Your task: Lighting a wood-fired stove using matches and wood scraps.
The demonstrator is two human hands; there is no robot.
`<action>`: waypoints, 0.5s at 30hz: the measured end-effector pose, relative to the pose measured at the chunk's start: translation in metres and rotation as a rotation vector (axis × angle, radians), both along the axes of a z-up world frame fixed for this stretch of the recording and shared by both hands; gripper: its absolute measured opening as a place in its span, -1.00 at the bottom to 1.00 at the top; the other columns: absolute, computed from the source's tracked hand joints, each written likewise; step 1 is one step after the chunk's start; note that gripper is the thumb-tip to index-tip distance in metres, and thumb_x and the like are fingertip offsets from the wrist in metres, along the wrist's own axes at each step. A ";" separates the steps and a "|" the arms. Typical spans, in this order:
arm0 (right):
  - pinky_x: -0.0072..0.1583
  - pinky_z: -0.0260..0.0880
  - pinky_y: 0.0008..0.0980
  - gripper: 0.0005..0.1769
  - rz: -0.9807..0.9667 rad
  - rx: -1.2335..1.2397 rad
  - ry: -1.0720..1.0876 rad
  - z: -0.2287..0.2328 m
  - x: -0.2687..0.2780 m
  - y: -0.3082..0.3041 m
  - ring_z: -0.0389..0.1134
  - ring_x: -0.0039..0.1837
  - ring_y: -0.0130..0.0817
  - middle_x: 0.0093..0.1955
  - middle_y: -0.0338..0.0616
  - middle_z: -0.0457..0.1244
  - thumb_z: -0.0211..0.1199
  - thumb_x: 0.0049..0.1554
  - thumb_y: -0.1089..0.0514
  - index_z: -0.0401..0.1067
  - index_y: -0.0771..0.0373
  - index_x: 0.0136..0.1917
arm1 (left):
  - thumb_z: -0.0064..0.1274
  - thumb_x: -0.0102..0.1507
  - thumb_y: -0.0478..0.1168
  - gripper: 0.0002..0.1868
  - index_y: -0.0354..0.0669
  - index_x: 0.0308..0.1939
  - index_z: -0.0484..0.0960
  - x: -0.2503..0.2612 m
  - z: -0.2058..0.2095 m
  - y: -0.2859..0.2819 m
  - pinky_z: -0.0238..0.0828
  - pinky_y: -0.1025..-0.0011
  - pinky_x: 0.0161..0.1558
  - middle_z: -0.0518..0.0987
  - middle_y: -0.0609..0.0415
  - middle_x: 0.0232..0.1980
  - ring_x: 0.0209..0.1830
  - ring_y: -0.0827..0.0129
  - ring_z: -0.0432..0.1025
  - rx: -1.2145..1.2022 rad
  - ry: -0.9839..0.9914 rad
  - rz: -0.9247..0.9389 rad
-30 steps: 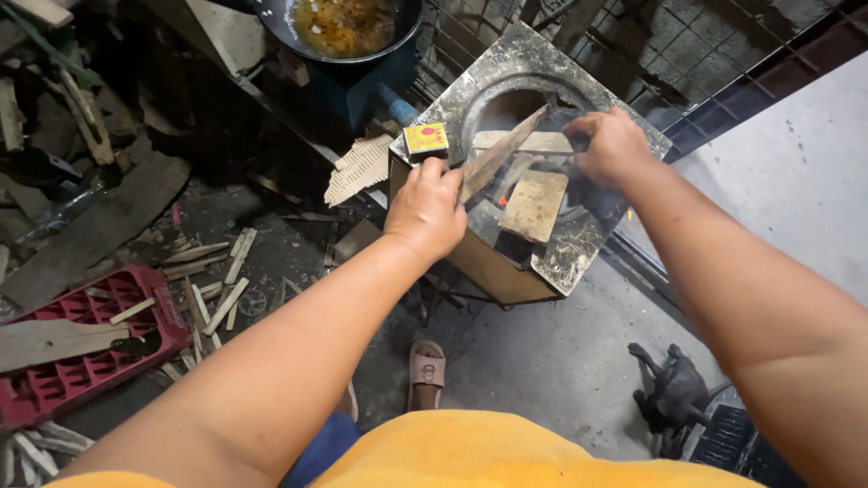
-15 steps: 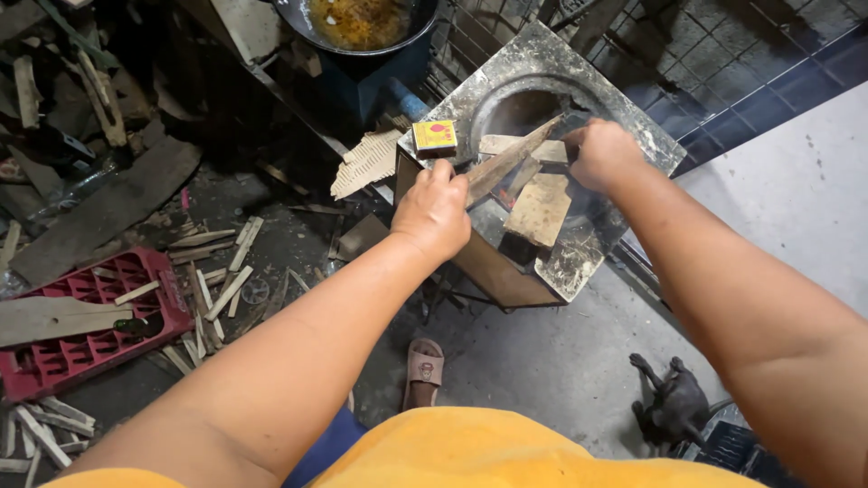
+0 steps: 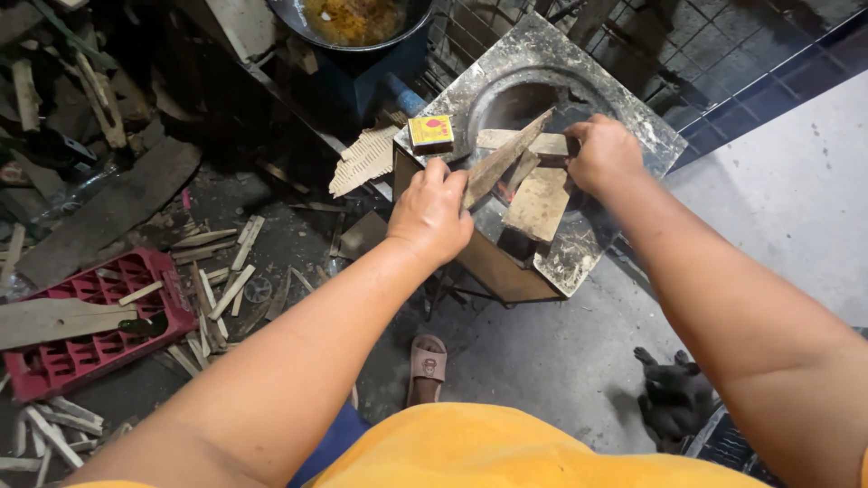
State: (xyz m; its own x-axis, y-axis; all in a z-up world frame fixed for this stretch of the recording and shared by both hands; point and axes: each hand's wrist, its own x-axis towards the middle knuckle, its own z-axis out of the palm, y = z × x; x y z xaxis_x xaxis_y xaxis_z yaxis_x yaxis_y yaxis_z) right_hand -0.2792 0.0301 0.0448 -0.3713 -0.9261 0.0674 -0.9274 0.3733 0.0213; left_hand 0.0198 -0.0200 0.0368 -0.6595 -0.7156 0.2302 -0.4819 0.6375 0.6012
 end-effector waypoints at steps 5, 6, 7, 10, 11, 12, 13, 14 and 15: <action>0.20 0.38 -0.14 -0.54 -0.006 -0.036 -0.004 -0.003 0.000 -0.001 0.35 0.23 -0.02 0.13 -0.07 0.32 0.41 -0.04 0.14 0.61 -0.05 0.17 | 0.25 0.07 -0.17 -0.56 -0.16 0.03 0.62 0.013 -0.003 0.004 0.43 0.12 0.08 0.45 -0.08 0.01 0.07 -0.02 0.42 -0.011 0.152 0.013; 0.20 0.38 -0.14 -0.54 -0.019 -0.025 -0.018 -0.003 0.000 -0.001 0.35 0.22 -0.02 0.14 -0.06 0.32 0.41 -0.03 0.13 0.61 -0.06 0.19 | 0.27 0.06 -0.15 -0.55 -0.16 0.02 0.64 0.016 -0.004 0.004 0.44 0.14 0.07 0.48 -0.05 -0.02 0.03 0.02 0.45 -0.004 0.242 0.025; 0.20 0.38 -0.14 -0.54 -0.018 -0.025 -0.019 -0.001 -0.002 -0.001 0.35 0.22 -0.02 0.14 -0.06 0.32 0.41 -0.03 0.13 0.61 -0.06 0.19 | 0.27 0.06 -0.15 -0.55 -0.16 0.02 0.64 0.023 -0.001 0.008 0.44 0.14 0.07 0.48 -0.05 -0.02 0.03 0.02 0.45 -0.004 0.241 0.026; 0.22 0.38 -0.16 -0.47 -0.054 0.018 -0.082 0.005 -0.006 -0.007 0.36 0.21 -0.02 0.15 -0.06 0.33 0.44 -0.06 0.13 0.60 -0.07 0.22 | 0.26 0.08 -0.17 -0.56 -0.16 0.03 0.67 0.046 0.006 0.014 0.49 0.22 0.02 0.51 -0.02 -0.03 -0.02 0.09 0.50 0.006 0.364 0.022; 0.21 0.38 -0.15 -0.45 -0.081 0.061 -0.102 0.007 -0.009 -0.010 0.37 0.20 -0.02 0.17 -0.07 0.35 0.48 -0.10 0.10 0.59 -0.07 0.21 | 0.26 0.07 -0.18 -0.57 -0.16 0.02 0.67 0.055 0.005 0.015 0.50 0.23 0.02 0.51 -0.02 -0.03 -0.02 0.09 0.50 -0.026 0.376 0.014; 0.20 0.39 -0.15 -0.42 -0.107 0.104 -0.122 0.007 -0.012 -0.013 0.38 0.20 -0.02 0.19 -0.07 0.36 0.52 -0.13 0.07 0.59 -0.07 0.21 | 0.26 0.06 -0.19 -0.58 -0.16 0.01 0.68 0.064 0.004 0.016 0.51 0.24 0.02 0.52 -0.02 -0.03 -0.03 0.10 0.51 -0.060 0.388 0.007; 0.20 0.39 -0.15 -0.42 -0.101 0.103 -0.125 0.005 -0.017 -0.016 0.38 0.20 -0.02 0.19 -0.07 0.36 0.52 -0.13 0.07 0.59 -0.07 0.21 | 0.26 0.06 -0.19 -0.58 -0.16 0.01 0.68 0.071 0.001 0.017 0.51 0.24 0.02 0.52 -0.02 -0.03 -0.03 0.10 0.51 -0.063 0.385 0.012; 0.20 0.40 -0.16 -0.38 -0.121 0.139 -0.159 0.004 -0.022 -0.018 0.40 0.18 -0.04 0.18 -0.05 0.38 0.53 -0.13 0.07 0.57 -0.08 0.24 | 0.26 0.06 -0.20 -0.57 -0.18 0.01 0.67 0.078 0.000 0.017 0.51 0.25 0.01 0.52 -0.03 -0.03 -0.03 0.10 0.51 -0.054 0.379 0.020; 0.20 0.41 -0.16 -0.35 -0.141 0.174 -0.192 0.004 -0.027 -0.020 0.42 0.16 -0.05 0.17 -0.04 0.40 0.54 -0.14 0.06 0.55 -0.09 0.27 | 0.25 0.05 -0.20 -0.56 -0.19 0.01 0.66 0.084 -0.001 0.017 0.50 0.25 0.00 0.52 -0.03 -0.02 -0.03 0.10 0.50 -0.045 0.373 0.027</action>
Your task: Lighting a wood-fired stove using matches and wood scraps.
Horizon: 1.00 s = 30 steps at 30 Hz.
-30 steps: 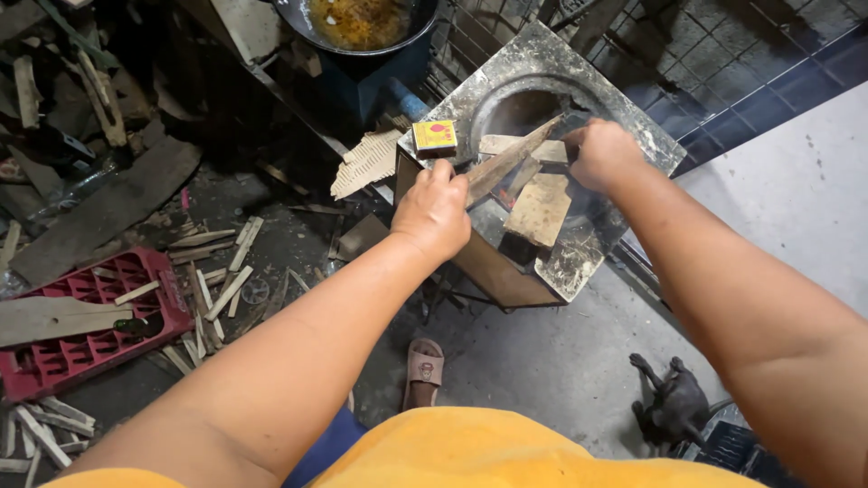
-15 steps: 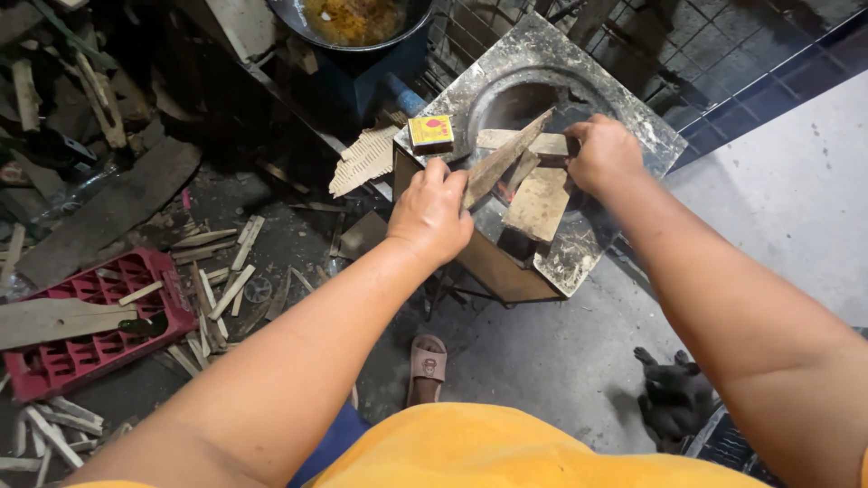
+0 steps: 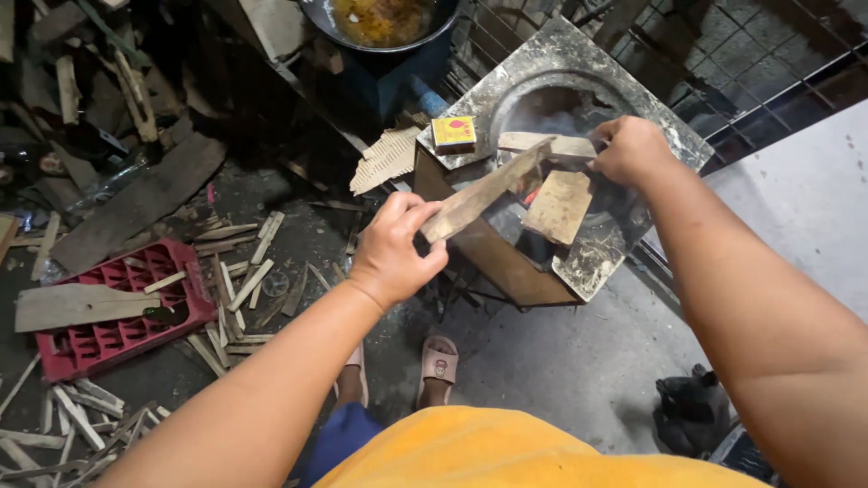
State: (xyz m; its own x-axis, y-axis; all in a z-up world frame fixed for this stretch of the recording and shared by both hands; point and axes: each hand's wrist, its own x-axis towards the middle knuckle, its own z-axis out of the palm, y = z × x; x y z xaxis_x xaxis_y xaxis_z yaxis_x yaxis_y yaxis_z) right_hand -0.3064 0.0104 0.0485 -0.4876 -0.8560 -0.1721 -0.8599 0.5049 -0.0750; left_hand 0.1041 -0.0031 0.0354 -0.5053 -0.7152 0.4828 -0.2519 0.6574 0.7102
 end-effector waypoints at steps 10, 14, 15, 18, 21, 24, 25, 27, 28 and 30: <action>0.19 0.43 -0.18 -0.39 0.000 0.036 0.022 0.001 0.002 -0.001 0.44 0.12 -0.05 0.10 0.00 0.42 0.50 -0.13 0.11 0.59 -0.18 0.23 | 0.25 0.01 -0.23 -0.57 -0.21 -0.03 0.67 0.019 0.006 -0.002 0.49 0.25 0.03 0.51 -0.01 -0.06 -0.04 0.09 0.49 -0.108 -0.017 0.057; 0.19 0.44 -0.18 -0.39 0.027 0.029 0.054 -0.002 0.000 0.000 0.44 0.12 -0.04 0.10 -0.02 0.42 0.52 -0.13 0.07 0.59 -0.17 0.23 | 0.25 0.05 -0.22 -0.59 -0.22 -0.02 0.67 -0.005 0.008 0.002 0.51 0.29 0.02 0.53 -0.02 -0.03 -0.04 0.11 0.52 -0.049 0.030 0.005; 0.19 0.44 -0.18 -0.39 0.048 0.008 0.072 -0.003 -0.002 0.000 0.44 0.13 -0.05 0.11 -0.04 0.42 0.54 -0.15 0.06 0.60 -0.15 0.23 | 0.26 0.07 -0.23 -0.59 -0.22 0.00 0.67 -0.013 0.010 0.003 0.50 0.29 0.03 0.53 -0.03 -0.02 -0.04 0.11 0.52 -0.040 0.052 0.006; 0.21 0.43 -0.18 -0.37 -0.011 0.015 0.001 0.001 -0.002 0.001 0.45 0.14 -0.09 0.12 -0.07 0.43 0.53 -0.17 0.05 0.60 -0.16 0.22 | 0.27 0.09 -0.22 -0.58 -0.22 0.02 0.66 -0.024 0.011 -0.002 0.53 0.32 0.03 0.53 -0.03 -0.04 -0.05 0.14 0.53 0.038 0.111 0.015; 0.21 0.42 -0.19 -0.36 0.030 -0.001 0.014 -0.002 -0.008 -0.001 0.43 0.15 -0.09 0.17 -0.13 0.40 0.57 -0.19 0.00 0.59 -0.14 0.21 | 0.27 0.08 -0.22 -0.57 -0.21 0.03 0.66 -0.014 0.015 0.001 0.53 0.33 -0.03 0.55 -0.03 -0.01 -0.08 0.17 0.54 0.092 0.105 0.046; 0.23 0.43 -0.17 -0.40 0.010 0.025 0.038 -0.004 -0.009 0.000 0.44 0.17 -0.08 0.18 -0.10 0.42 0.56 -0.14 -0.03 0.60 -0.15 0.22 | 0.27 0.09 -0.24 -0.57 -0.21 0.04 0.65 0.009 0.006 0.005 0.53 0.30 0.04 0.54 -0.03 0.02 -0.01 0.13 0.54 -0.011 0.105 0.070; 0.23 0.43 -0.17 -0.40 0.009 0.024 0.036 -0.002 -0.007 -0.001 0.44 0.17 -0.08 0.18 -0.10 0.42 0.56 -0.14 -0.03 0.60 -0.15 0.22 | 0.27 0.09 -0.24 -0.57 -0.21 0.04 0.65 0.015 0.004 0.007 0.53 0.30 0.04 0.54 -0.03 0.02 -0.01 0.13 0.54 -0.011 0.103 0.069; 0.23 0.41 -0.18 -0.39 -0.075 0.040 0.009 0.001 -0.004 -0.003 0.42 0.20 -0.10 0.22 -0.17 0.39 0.57 -0.18 0.00 0.60 -0.16 0.19 | 0.25 0.06 -0.25 -0.60 -0.20 -0.01 0.66 0.028 0.000 0.011 0.52 0.30 -0.01 0.54 -0.02 -0.04 -0.06 0.13 0.53 0.032 0.019 0.072; 0.23 0.41 -0.18 -0.39 -0.074 0.039 0.009 -0.001 -0.005 -0.003 0.42 0.20 -0.10 0.22 -0.17 0.39 0.57 -0.18 0.00 0.60 -0.16 0.19 | 0.25 0.06 -0.25 -0.60 -0.20 -0.01 0.66 0.028 -0.001 0.011 0.52 0.30 -0.01 0.54 -0.02 -0.04 -0.06 0.13 0.53 0.031 0.019 0.073; 0.25 0.38 -0.23 -0.30 -0.063 0.038 0.052 -0.002 -0.008 -0.004 0.41 0.20 -0.10 0.21 -0.03 0.37 0.63 -0.20 -0.06 0.54 0.05 0.21 | 0.25 0.05 -0.25 -0.62 -0.21 -0.05 0.66 0.027 -0.004 0.012 0.51 0.26 0.03 0.53 -0.03 -0.04 -0.03 0.09 0.51 -0.048 -0.028 0.068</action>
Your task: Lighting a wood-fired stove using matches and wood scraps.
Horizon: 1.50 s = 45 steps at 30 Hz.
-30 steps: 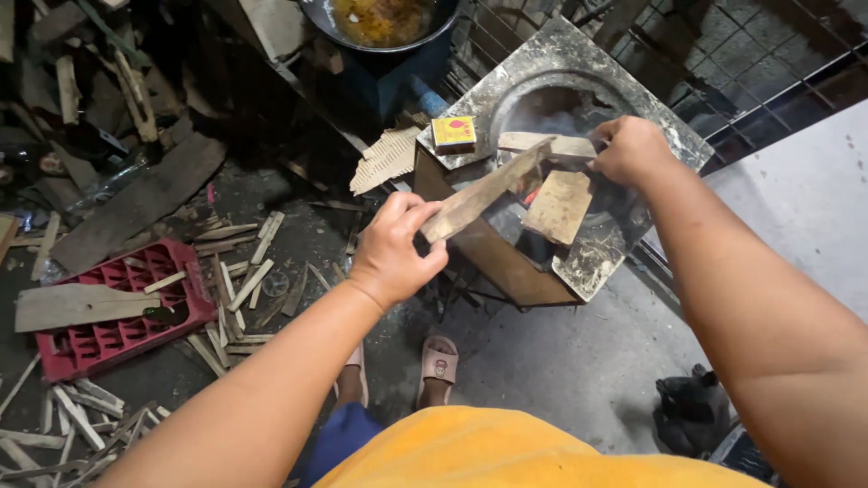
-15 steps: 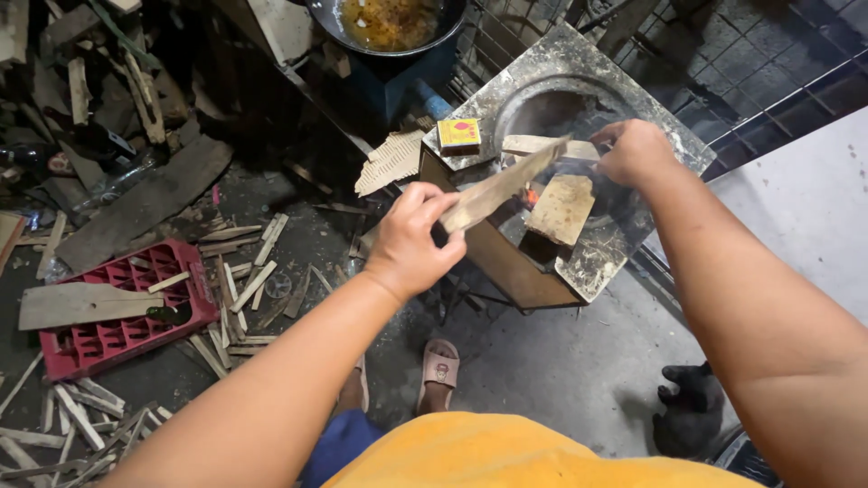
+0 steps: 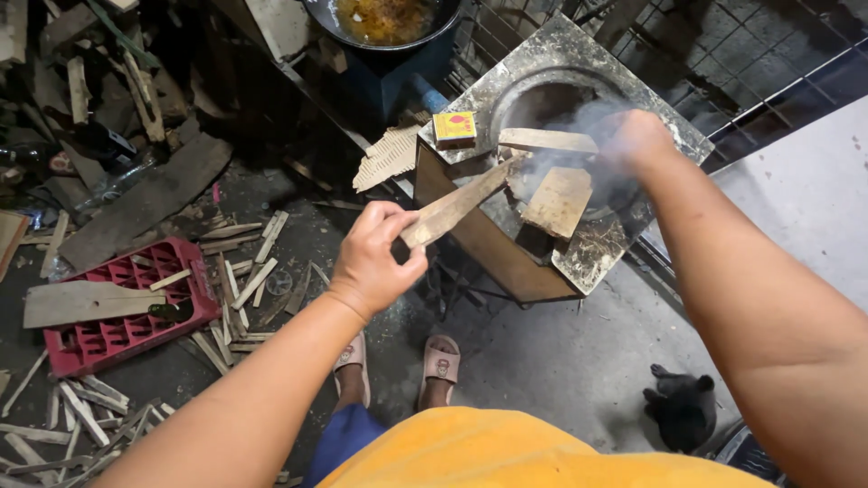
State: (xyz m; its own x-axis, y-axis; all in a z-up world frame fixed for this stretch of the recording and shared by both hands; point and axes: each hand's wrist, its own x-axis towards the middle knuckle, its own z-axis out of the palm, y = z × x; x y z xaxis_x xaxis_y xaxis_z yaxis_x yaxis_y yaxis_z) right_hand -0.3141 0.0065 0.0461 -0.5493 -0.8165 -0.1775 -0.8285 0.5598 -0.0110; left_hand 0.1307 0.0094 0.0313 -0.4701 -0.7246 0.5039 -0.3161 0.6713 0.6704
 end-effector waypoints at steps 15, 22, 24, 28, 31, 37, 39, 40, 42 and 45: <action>0.18 0.44 -0.26 -0.44 -0.061 -0.129 -0.293 0.019 0.031 0.016 0.48 0.08 -0.18 0.10 -0.11 0.42 0.53 -0.15 0.09 0.53 0.09 0.15 | 0.24 0.06 -0.21 -0.63 -0.19 -0.06 0.69 -0.059 -0.002 -0.013 0.47 0.22 0.01 0.49 -0.02 -0.07 -0.03 0.09 0.47 -0.008 -0.025 -0.039; 0.24 0.43 -0.18 -0.55 0.040 -0.008 -0.100 -0.004 0.009 0.009 0.45 0.16 -0.08 0.15 -0.07 0.43 0.42 0.00 0.09 0.60 -0.04 0.20 | 0.23 0.09 -0.21 -0.63 -0.21 -0.03 0.68 -0.065 -0.010 -0.015 0.47 0.21 0.06 0.49 -0.02 -0.03 0.02 0.08 0.46 0.008 -0.010 -0.021; 0.21 0.39 -0.18 -0.50 0.106 0.014 -0.086 -0.016 -0.014 -0.001 0.40 0.17 -0.04 0.17 -0.03 0.38 0.47 -0.07 0.09 0.59 -0.06 0.18 | 0.23 0.10 -0.21 -0.63 -0.19 -0.02 0.69 -0.071 -0.009 -0.019 0.46 0.19 0.05 0.49 -0.03 -0.01 0.03 0.06 0.45 0.021 -0.042 -0.009; 0.20 0.37 -0.19 -0.44 0.115 0.044 -0.166 -0.036 -0.039 -0.011 0.41 0.16 -0.08 0.17 -0.06 0.38 0.34 -0.14 0.24 0.58 -0.04 0.17 | 0.24 0.11 -0.20 -0.66 -0.19 -0.04 0.69 -0.091 -0.012 -0.027 0.45 0.18 0.05 0.50 -0.01 0.00 0.06 0.07 0.45 0.041 -0.067 -0.006; 0.18 0.43 -0.18 -0.59 0.164 0.186 -0.118 -0.015 -0.016 -0.011 0.46 0.09 -0.08 0.10 0.00 0.43 0.39 -0.04 0.13 0.62 0.05 0.13 | 0.25 0.11 -0.23 -0.62 -0.15 0.02 0.71 -0.104 -0.009 -0.030 0.42 0.17 0.05 0.49 -0.03 0.00 0.05 0.04 0.41 0.074 -0.078 -0.018; 0.14 0.44 -0.17 -0.62 0.300 -0.027 -0.193 0.003 0.033 0.004 0.45 0.05 -0.08 0.03 0.05 0.42 0.45 0.10 -0.10 0.57 0.18 0.06 | 0.27 0.09 -0.29 -0.70 -0.19 -0.08 0.68 -0.113 -0.015 -0.033 0.40 0.18 0.13 0.51 0.01 0.05 0.09 0.04 0.41 0.071 -0.186 -0.042; 0.15 0.37 -0.16 -0.56 0.179 -0.142 -0.205 0.009 0.044 0.005 0.42 0.08 -0.07 0.06 -0.03 0.41 0.42 0.04 -0.09 0.55 0.01 0.18 | 0.26 0.09 -0.30 -0.71 -0.18 -0.09 0.69 -0.116 -0.015 -0.033 0.40 0.18 0.16 0.53 0.03 0.05 0.10 0.03 0.41 0.081 -0.191 -0.046; 0.15 0.37 -0.16 -0.56 0.178 -0.144 -0.205 0.006 0.038 0.003 0.42 0.08 -0.07 0.06 -0.03 0.41 0.42 0.04 -0.09 0.55 0.01 0.18 | 0.26 0.09 -0.30 -0.71 -0.18 -0.09 0.69 -0.115 -0.014 -0.033 0.40 0.18 0.16 0.53 0.03 0.05 0.10 0.03 0.41 0.079 -0.191 -0.047; 0.19 0.41 -0.15 -0.63 0.099 0.021 -0.250 -0.001 0.026 0.000 0.44 0.11 -0.08 0.08 -0.02 0.43 0.28 0.10 0.05 0.61 0.02 0.18 | 0.24 0.10 -0.32 -0.71 -0.19 -0.08 0.69 -0.115 -0.011 -0.032 0.39 0.16 0.14 0.52 0.02 0.07 0.10 0.02 0.40 0.107 -0.181 -0.043; 0.18 0.44 -0.16 -0.51 0.264 -0.015 -0.203 -0.024 0.001 -0.006 0.44 0.10 0.00 0.11 0.11 0.40 0.28 0.07 0.12 0.52 0.11 0.29 | 0.22 0.09 -0.35 -0.72 -0.23 -0.10 0.67 -0.118 -0.018 -0.032 0.40 0.15 0.12 0.48 0.00 0.11 0.14 -0.02 0.37 0.038 -0.149 -0.050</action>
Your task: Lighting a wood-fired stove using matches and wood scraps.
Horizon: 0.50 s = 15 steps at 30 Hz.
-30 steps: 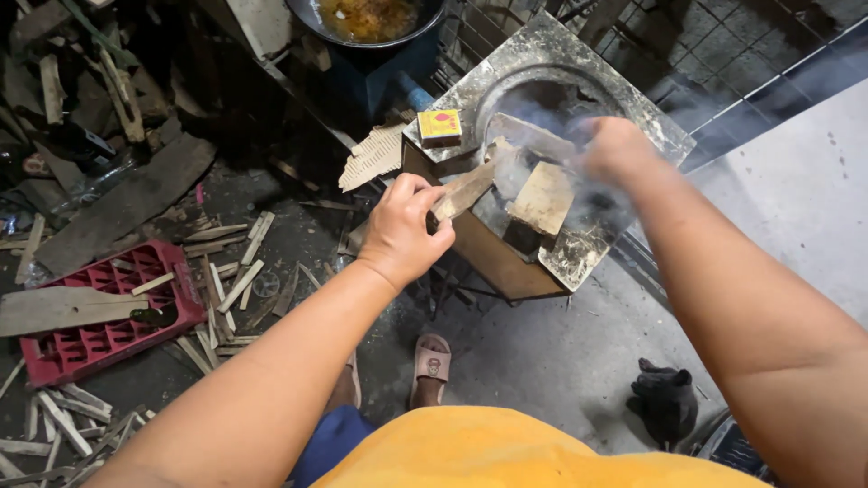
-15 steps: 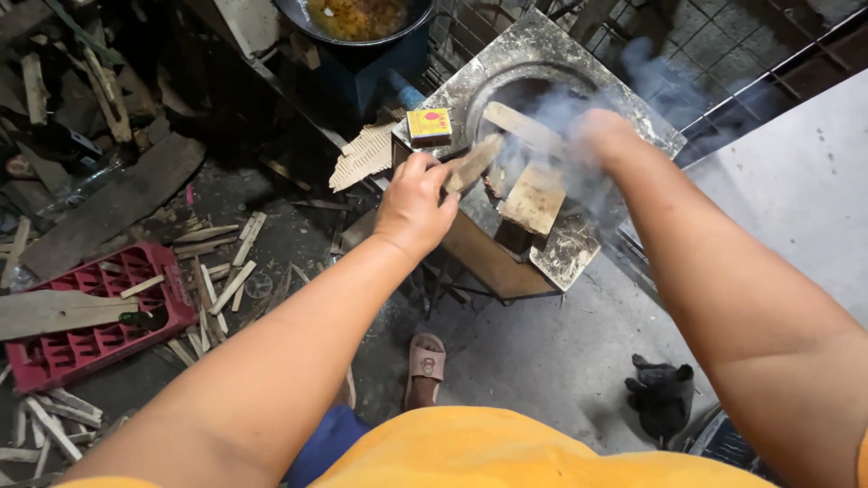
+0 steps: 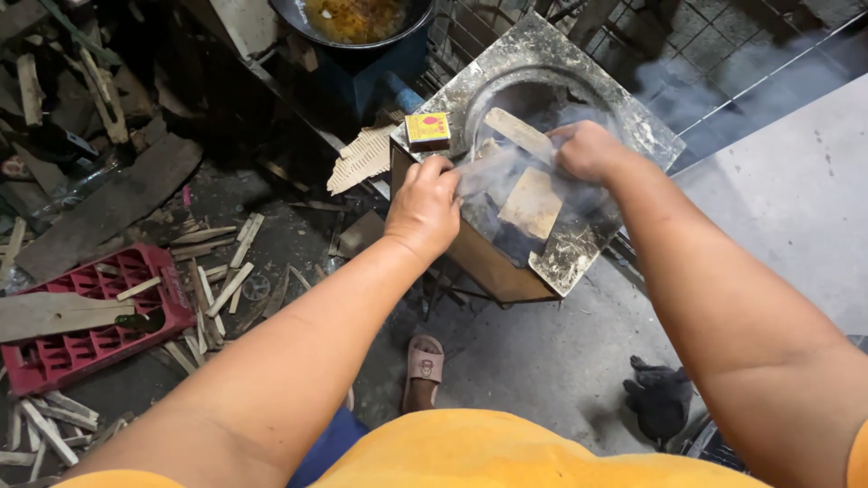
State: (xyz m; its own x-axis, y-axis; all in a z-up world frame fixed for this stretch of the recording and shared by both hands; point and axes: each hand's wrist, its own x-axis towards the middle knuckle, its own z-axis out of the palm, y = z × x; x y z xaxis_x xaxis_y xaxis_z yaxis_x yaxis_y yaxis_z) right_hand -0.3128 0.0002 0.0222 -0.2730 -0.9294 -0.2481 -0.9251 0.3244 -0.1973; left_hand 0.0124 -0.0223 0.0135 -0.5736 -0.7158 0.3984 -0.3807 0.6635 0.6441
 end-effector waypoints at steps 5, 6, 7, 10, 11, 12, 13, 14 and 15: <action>0.15 0.45 -0.23 -0.46 -0.130 -0.002 -0.225 -0.021 -0.014 -0.006 0.48 0.05 -0.12 0.10 0.07 0.42 0.16 0.07 0.16 0.49 0.06 0.34 | 0.18 0.12 -0.36 -0.80 -0.21 -0.17 0.65 -0.010 -0.010 -0.003 0.44 0.16 0.10 0.43 0.00 0.19 0.17 0.00 0.36 -0.092 -0.069 0.034; 0.14 0.45 -0.24 -0.47 -0.119 -0.047 -0.288 -0.023 -0.017 -0.008 0.49 0.05 -0.17 0.08 0.04 0.43 0.20 0.06 0.13 0.49 0.10 0.32 | 0.17 0.15 -0.36 -0.85 -0.18 -0.19 0.64 -0.013 -0.013 -0.005 0.45 0.16 0.10 0.42 0.01 0.19 0.17 0.01 0.35 -0.095 -0.116 0.044; 0.14 0.45 -0.24 -0.47 -0.120 -0.050 -0.285 -0.011 -0.008 -0.006 0.49 0.05 -0.17 0.08 0.04 0.43 0.20 0.06 0.13 0.49 0.10 0.32 | 0.17 0.15 -0.36 -0.85 -0.18 -0.19 0.64 -0.012 -0.009 -0.004 0.45 0.16 0.10 0.42 0.01 0.19 0.17 0.01 0.35 -0.098 -0.113 0.043; 0.07 0.46 -0.15 -0.55 -0.051 0.137 -0.198 0.007 0.013 -0.001 0.48 -0.02 -0.06 -0.04 0.11 0.44 0.26 0.15 -0.07 0.53 0.06 0.28 | 0.19 0.13 -0.34 -0.79 -0.11 -0.15 0.66 -0.009 0.003 0.000 0.46 0.16 0.06 0.43 0.06 0.14 0.16 0.05 0.36 -0.044 -0.124 0.040; 0.07 0.44 -0.16 -0.55 -0.009 -0.017 -0.240 0.004 0.015 0.000 0.46 -0.01 -0.08 -0.03 0.05 0.42 0.28 0.15 -0.06 0.49 0.10 0.27 | 0.20 0.11 -0.33 -0.74 -0.11 -0.12 0.66 -0.008 0.006 0.000 0.45 0.14 0.05 0.43 0.05 0.12 0.16 0.05 0.36 -0.027 -0.104 0.037; 0.07 0.41 -0.16 -0.55 0.032 -0.170 -0.283 -0.001 0.017 0.001 0.44 0.00 -0.11 -0.02 0.00 0.40 0.30 0.16 -0.06 0.46 0.14 0.26 | 0.22 0.08 -0.31 -0.70 -0.10 -0.09 0.66 -0.007 0.009 0.002 0.44 0.13 0.03 0.42 0.04 0.11 0.15 0.04 0.35 -0.008 -0.086 0.033; 0.07 0.41 -0.16 -0.55 0.033 -0.171 -0.283 0.010 0.035 0.008 0.44 0.00 -0.11 -0.02 0.00 0.40 0.30 0.16 -0.06 0.46 0.14 0.26 | 0.22 0.08 -0.31 -0.70 -0.10 -0.09 0.66 -0.005 0.009 0.002 0.44 0.13 0.03 0.42 0.04 0.11 0.15 0.04 0.35 -0.010 -0.086 0.034; 0.03 0.45 -0.18 -0.47 -0.091 -0.232 -0.270 0.020 0.052 0.015 0.43 0.02 -0.12 0.06 -0.03 0.35 0.33 0.04 0.03 0.43 0.10 0.29 | 0.22 0.08 -0.31 -0.68 -0.10 -0.08 0.66 -0.004 0.009 0.002 0.44 0.14 0.05 0.43 0.04 0.11 0.15 0.04 0.36 -0.010 -0.071 0.025; 0.00 0.50 -0.19 -0.35 -0.216 -0.293 -0.257 0.031 0.069 0.022 0.42 0.05 -0.13 0.14 -0.06 0.29 0.36 -0.08 0.11 0.40 0.07 0.31 | 0.23 0.07 -0.31 -0.67 -0.09 -0.07 0.66 -0.003 0.009 0.001 0.44 0.15 0.06 0.43 0.05 0.11 0.15 0.04 0.36 -0.009 -0.056 0.017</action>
State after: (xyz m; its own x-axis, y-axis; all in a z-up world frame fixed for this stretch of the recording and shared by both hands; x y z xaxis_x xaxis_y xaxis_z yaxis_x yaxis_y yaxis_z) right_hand -0.2442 0.0218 0.0530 -0.4324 -0.8991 -0.0677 -0.7514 0.4008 -0.5242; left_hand 0.0095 -0.0209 0.0223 -0.5827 -0.7222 0.3726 -0.4272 0.6623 0.6155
